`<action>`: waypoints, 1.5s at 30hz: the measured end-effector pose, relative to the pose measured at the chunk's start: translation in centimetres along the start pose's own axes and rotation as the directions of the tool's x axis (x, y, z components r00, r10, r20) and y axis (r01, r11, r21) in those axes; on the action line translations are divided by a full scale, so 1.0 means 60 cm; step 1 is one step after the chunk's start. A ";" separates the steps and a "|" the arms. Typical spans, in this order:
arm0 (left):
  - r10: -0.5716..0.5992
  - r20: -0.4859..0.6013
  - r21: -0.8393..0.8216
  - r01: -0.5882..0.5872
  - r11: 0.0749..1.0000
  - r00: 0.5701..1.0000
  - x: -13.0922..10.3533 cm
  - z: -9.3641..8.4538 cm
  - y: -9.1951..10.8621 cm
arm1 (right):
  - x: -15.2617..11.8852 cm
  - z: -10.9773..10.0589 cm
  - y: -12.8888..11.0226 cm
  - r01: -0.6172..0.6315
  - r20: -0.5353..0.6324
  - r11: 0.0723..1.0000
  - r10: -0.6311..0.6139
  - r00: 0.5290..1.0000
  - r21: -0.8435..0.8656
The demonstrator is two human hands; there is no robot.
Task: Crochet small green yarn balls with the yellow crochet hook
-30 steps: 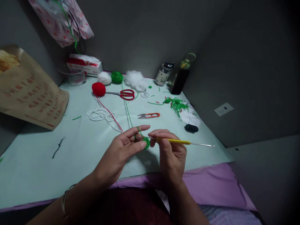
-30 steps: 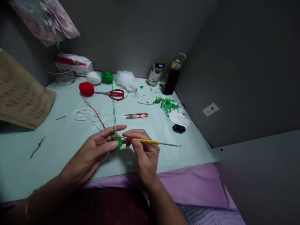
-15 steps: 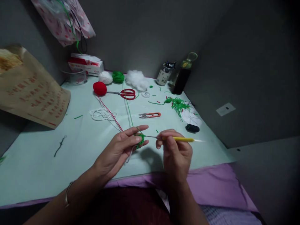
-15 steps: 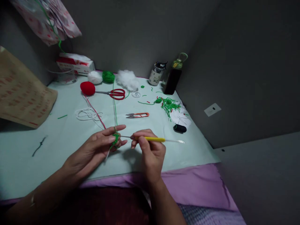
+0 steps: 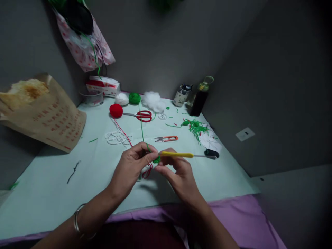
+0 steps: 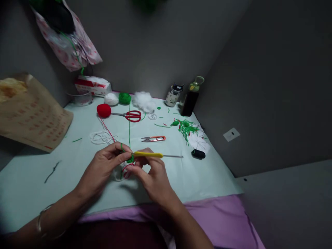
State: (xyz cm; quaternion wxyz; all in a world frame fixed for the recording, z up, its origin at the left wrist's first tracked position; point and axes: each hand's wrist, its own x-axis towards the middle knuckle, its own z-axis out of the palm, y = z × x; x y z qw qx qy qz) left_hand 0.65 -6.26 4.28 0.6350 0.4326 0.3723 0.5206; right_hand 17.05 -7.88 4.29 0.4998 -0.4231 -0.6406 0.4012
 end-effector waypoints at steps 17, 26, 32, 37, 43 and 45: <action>-0.190 0.089 -0.214 0.205 0.955 0.978 0.098 -0.030 0.035 | 0.122 -0.033 0.004 0.028 0.335 0.986 0.030 0.942 -0.167; -0.265 0.108 -0.252 0.284 0.925 0.958 0.144 -0.047 0.004 | 0.161 -0.030 0.046 0.065 0.344 0.980 0.004 0.939 -0.189; -0.363 0.167 -0.195 0.391 0.899 0.917 0.158 -0.072 -0.047 | 0.154 -0.024 0.081 0.313 0.251 0.810 -0.212 0.945 -0.496; -0.444 0.215 -0.278 0.491 0.826 0.870 0.159 -0.079 -0.066 | 0.156 -0.017 0.097 0.248 0.215 0.835 -0.159 0.963 -0.491; -0.426 0.108 -0.331 0.436 0.837 0.898 0.160 -0.080 -0.063 | 0.164 -0.012 0.096 -0.083 0.203 0.956 0.144 0.968 -0.282; -0.425 0.108 -0.298 0.437 0.849 0.899 0.158 -0.082 -0.064 | 0.163 -0.011 0.096 -0.135 0.209 0.956 0.192 0.959 -0.259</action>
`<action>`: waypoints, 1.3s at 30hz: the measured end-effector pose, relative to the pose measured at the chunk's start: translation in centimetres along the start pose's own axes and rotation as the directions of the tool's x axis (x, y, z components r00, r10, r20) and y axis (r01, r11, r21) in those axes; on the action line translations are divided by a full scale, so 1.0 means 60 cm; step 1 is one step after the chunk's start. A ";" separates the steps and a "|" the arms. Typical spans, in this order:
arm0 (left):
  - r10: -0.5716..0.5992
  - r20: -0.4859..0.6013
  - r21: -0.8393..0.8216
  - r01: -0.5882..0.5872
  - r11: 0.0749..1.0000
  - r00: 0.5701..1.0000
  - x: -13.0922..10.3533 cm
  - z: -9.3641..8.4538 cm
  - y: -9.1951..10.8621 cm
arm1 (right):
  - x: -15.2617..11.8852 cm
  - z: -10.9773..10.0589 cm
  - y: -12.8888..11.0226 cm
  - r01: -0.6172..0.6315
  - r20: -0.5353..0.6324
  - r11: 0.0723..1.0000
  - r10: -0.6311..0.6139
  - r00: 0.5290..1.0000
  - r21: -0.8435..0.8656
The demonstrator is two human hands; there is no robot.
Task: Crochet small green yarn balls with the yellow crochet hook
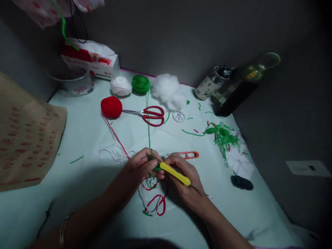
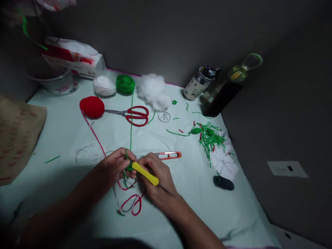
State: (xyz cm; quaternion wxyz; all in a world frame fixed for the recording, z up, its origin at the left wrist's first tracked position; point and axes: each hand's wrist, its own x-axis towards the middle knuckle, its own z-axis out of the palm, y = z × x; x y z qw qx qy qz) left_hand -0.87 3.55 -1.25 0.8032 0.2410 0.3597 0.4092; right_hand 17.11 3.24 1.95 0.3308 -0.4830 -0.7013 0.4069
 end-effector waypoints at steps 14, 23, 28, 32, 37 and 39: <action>-0.059 0.075 0.120 0.050 0.991 0.995 -0.011 -0.007 0.000 | -0.015 0.009 0.007 0.344 -0.040 0.812 -0.409 0.912 -0.472; -0.037 0.137 0.039 0.032 0.999 0.990 -0.001 -0.013 -0.013 | 0.004 -0.003 0.013 -0.148 0.034 0.837 0.153 0.988 0.527; -0.014 0.170 0.018 0.011 1.000 0.985 -0.005 -0.009 -0.016 | 0.001 0.013 0.014 -0.362 0.295 0.466 0.211 0.932 0.808; -0.052 0.211 0.077 0.037 0.996 0.976 -0.003 -0.012 -0.026 | -0.007 0.011 0.002 -0.321 0.264 0.638 0.186 0.946 0.700; -0.109 0.246 0.113 0.083 0.990 0.963 0.001 -0.018 -0.042 | -0.015 0.001 -0.018 -0.303 0.258 0.825 0.198 0.946 0.477; -0.118 0.257 0.120 0.089 0.989 0.959 0.002 -0.021 -0.045 | -0.018 -0.001 -0.017 -0.305 0.269 0.836 0.197 0.943 0.457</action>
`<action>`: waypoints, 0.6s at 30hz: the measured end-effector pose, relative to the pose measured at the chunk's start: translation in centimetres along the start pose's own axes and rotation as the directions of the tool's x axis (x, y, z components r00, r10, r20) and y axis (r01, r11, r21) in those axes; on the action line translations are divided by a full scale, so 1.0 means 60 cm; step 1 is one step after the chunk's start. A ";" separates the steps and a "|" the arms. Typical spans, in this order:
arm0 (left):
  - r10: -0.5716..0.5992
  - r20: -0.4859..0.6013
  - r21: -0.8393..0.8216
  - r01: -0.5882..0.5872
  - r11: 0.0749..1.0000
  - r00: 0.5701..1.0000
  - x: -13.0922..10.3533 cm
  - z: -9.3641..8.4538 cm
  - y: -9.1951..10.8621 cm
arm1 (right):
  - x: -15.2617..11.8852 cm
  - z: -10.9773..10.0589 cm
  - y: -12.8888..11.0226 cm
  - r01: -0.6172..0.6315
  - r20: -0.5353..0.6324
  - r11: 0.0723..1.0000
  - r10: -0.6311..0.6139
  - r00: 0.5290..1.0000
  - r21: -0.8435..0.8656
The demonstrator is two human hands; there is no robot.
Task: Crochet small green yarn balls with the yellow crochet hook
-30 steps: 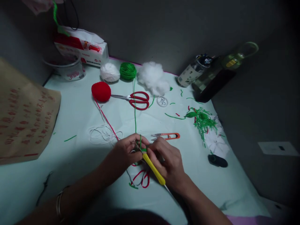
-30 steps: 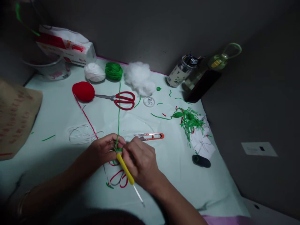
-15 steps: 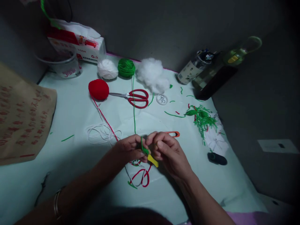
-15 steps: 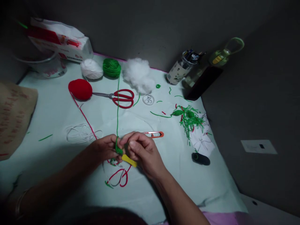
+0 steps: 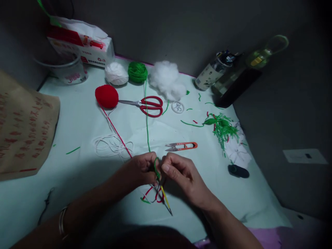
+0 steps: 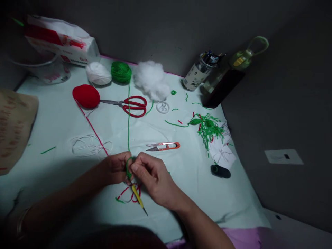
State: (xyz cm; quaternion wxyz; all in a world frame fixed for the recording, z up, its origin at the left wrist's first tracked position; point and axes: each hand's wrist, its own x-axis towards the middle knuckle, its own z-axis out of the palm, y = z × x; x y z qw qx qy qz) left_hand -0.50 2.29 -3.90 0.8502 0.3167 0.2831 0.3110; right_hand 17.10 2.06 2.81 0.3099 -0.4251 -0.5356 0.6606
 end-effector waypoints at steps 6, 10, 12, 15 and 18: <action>-0.004 -0.011 0.010 0.004 1.000 1.000 0.000 -0.004 0.005 | 0.011 -0.012 0.030 -0.007 -0.048 0.971 0.019 0.999 0.238; 0.048 -0.042 0.034 -0.047 0.998 0.998 -0.002 0.004 0.015 | 0.022 -0.010 0.030 0.044 -0.096 0.904 -0.003 0.995 0.425; 0.050 -0.064 0.058 -0.047 0.997 0.997 -0.001 0.009 0.018 | 0.023 -0.007 0.024 0.062 -0.108 0.888 -0.013 0.994 0.456; 0.035 -0.124 0.066 -0.027 0.997 0.992 0.000 0.014 0.022 | 0.021 -0.001 0.016 0.069 -0.092 0.867 -0.027 0.995 0.493; 0.045 -0.183 0.028 -0.040 0.999 0.982 -0.002 0.018 0.029 | 0.019 0.000 0.016 0.089 -0.110 0.862 -0.039 0.993 0.498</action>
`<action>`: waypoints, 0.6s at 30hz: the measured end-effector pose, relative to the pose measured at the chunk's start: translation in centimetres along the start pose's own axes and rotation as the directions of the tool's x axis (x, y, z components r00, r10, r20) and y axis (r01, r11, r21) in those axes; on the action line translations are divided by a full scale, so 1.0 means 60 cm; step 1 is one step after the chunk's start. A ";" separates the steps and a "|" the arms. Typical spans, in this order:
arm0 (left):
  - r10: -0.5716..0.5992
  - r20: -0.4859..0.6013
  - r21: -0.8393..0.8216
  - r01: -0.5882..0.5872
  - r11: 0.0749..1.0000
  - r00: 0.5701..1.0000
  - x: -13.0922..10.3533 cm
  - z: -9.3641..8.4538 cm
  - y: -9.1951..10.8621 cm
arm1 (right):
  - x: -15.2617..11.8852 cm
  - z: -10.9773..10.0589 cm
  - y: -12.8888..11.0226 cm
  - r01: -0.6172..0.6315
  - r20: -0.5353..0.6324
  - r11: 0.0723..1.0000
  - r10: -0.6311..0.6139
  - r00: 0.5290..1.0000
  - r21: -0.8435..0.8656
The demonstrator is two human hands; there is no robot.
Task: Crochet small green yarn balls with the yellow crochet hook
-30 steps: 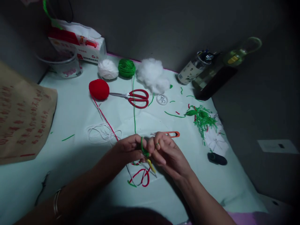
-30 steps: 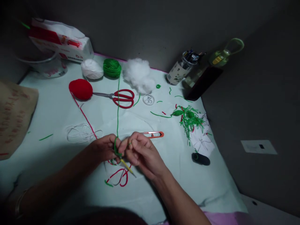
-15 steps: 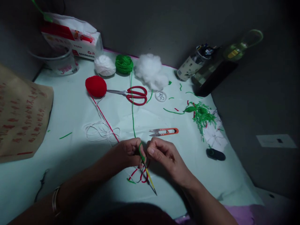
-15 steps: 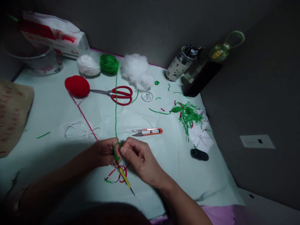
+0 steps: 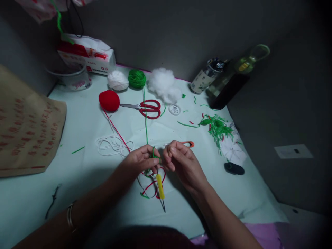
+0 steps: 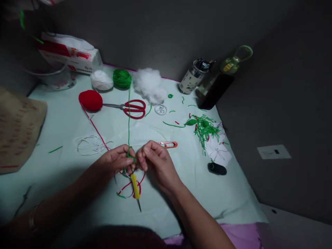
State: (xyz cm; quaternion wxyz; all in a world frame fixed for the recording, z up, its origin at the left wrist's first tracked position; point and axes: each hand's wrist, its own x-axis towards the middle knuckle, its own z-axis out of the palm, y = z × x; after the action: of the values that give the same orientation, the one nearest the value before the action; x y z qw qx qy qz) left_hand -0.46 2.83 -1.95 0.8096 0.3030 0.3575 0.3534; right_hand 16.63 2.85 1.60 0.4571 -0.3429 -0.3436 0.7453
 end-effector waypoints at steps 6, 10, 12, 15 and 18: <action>-0.002 -0.039 -0.052 0.000 0.999 0.999 -0.012 0.012 0.016 | 0.001 -0.006 0.005 -0.023 -0.057 1.000 0.023 0.998 -0.009; 0.025 -0.023 -0.009 -0.025 1.000 0.999 -0.011 0.014 0.013 | 0.000 -0.001 0.005 -0.054 -0.047 0.998 0.055 0.997 0.017; 0.042 0.011 0.018 -0.042 0.999 0.999 -0.006 0.010 0.007 | 0.000 0.002 0.004 -0.071 -0.034 0.997 0.073 0.997 0.030; 0.063 0.031 0.026 -0.064 0.998 0.998 -0.002 0.003 0.001 | 0.000 0.001 0.002 -0.065 -0.047 0.998 0.065 0.997 0.004; 0.081 0.003 0.041 -0.081 0.996 0.997 -0.004 0.000 0.004 | -0.001 -0.005 -0.001 -0.016 -0.084 0.992 0.005 0.996 -0.123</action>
State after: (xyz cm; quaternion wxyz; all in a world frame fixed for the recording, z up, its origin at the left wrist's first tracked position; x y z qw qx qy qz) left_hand -0.65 2.79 -1.72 0.7884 0.3341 0.3518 0.3782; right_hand 16.90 2.90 1.49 0.4450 -0.4032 -0.3678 0.7101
